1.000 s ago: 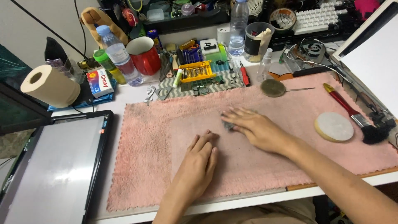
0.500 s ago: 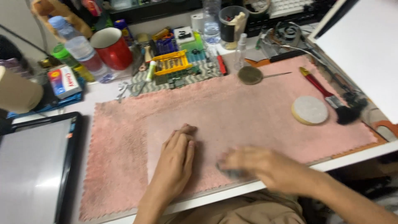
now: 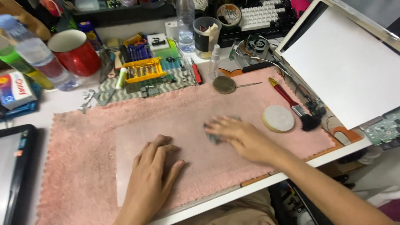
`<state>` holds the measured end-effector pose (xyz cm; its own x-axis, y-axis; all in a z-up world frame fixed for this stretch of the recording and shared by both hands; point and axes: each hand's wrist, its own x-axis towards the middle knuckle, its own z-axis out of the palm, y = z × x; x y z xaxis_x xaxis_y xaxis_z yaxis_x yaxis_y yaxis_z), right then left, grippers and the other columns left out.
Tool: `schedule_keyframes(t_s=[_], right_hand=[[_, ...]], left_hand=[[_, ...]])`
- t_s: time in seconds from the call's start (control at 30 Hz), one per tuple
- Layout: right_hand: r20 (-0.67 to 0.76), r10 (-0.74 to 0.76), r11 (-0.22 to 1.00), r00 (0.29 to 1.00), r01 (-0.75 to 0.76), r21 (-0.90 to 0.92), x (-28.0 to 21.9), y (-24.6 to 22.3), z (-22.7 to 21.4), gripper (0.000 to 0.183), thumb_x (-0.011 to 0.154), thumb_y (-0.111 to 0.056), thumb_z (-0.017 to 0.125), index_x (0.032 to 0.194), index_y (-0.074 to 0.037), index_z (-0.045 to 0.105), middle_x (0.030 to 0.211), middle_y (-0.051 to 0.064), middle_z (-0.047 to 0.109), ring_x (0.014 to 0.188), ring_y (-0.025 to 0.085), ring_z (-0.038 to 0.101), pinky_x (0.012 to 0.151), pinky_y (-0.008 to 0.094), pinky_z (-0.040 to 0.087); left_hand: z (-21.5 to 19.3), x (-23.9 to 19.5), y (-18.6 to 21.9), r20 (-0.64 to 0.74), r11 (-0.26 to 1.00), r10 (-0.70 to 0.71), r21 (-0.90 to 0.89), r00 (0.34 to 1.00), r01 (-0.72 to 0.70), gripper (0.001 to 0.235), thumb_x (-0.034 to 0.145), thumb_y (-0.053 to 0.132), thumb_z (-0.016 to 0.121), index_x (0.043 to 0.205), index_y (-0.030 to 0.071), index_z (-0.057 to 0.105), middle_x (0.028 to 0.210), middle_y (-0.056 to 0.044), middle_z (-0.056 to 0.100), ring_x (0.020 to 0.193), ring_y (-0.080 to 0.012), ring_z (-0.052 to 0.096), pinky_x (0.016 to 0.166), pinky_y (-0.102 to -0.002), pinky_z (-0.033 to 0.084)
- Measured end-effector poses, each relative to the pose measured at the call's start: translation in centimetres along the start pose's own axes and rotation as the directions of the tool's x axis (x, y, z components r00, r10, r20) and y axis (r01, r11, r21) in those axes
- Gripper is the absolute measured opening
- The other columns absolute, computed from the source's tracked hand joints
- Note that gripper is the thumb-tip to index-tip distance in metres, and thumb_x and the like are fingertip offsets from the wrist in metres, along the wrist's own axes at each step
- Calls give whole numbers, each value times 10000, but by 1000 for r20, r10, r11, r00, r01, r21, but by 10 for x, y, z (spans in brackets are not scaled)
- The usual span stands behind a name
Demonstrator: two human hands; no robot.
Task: The person cleans a rectangular screen panel placed on a pink towel. They use a dark abrasive pad, a white circular pad, and a red-handled brush to wipe the surface. The person lifts the panel to inspect it and continues wiping with different tools.
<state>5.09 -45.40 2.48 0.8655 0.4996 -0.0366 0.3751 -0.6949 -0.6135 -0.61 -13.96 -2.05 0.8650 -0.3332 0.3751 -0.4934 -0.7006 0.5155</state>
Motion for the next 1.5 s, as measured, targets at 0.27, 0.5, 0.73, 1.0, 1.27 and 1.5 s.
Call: schedule_keyframes(t_s=[0.27,0.5,0.73,1.0,1.27,1.5], right_hand=[[120,-221,957,968,191,218,-94,-13,-1,484,1134,-56,582,1584,-154,728,1678,41,711,1652,316,547,1383,555,307],[-2,727,355,686,-374,857,-54,-39,-36,551,1109,-172,547,1628,-30,666,1405,275,777,1267,450,748,1051,647,682],[-141,747,277,650,-112,954,-12,-17,-29,485,1166,-226,574,1577,6,685,1363,270,796,1201,389,747,972,510,570],[-228,717,318,659,-18,948,-9,-1,-5,479,1213,-213,523,1587,60,644,1360,283,770,1195,377,743,1020,493,587],[-211,731,253,649,30,967,-16,-3,-8,539,1175,-253,483,1661,-51,599,1536,152,701,1313,293,635,1032,432,486],[-443,-71,-380,893,387,840,-46,-5,-34,560,1340,120,654,1735,265,285,1751,553,491,1640,625,476,1367,645,287]], left_hand=[[-6,2,3,5,996,-61,-62,998,62,393,1133,358,616,1446,144,720,1578,-100,667,1645,-346,498,1219,-590,455],[-72,6,5,-213,783,-620,-234,755,577,379,1067,334,742,1400,159,785,1399,-221,647,1305,-340,701,1129,-482,609],[-116,17,15,110,305,-890,-579,442,756,525,1011,352,729,1513,196,737,1531,-100,775,1333,-224,758,1072,-404,588],[-114,13,3,153,213,-871,-738,466,640,733,985,382,675,1682,170,593,1633,-149,696,1399,-242,743,1145,-426,642],[-112,29,38,411,-156,-781,-858,471,489,620,1190,322,371,1721,73,572,1652,-290,755,1436,-439,763,1269,-520,589],[-93,24,-5,331,-191,-780,-934,532,301,603,1195,257,407,1707,-41,515,1568,-361,744,1300,-483,766,1133,-506,626]])
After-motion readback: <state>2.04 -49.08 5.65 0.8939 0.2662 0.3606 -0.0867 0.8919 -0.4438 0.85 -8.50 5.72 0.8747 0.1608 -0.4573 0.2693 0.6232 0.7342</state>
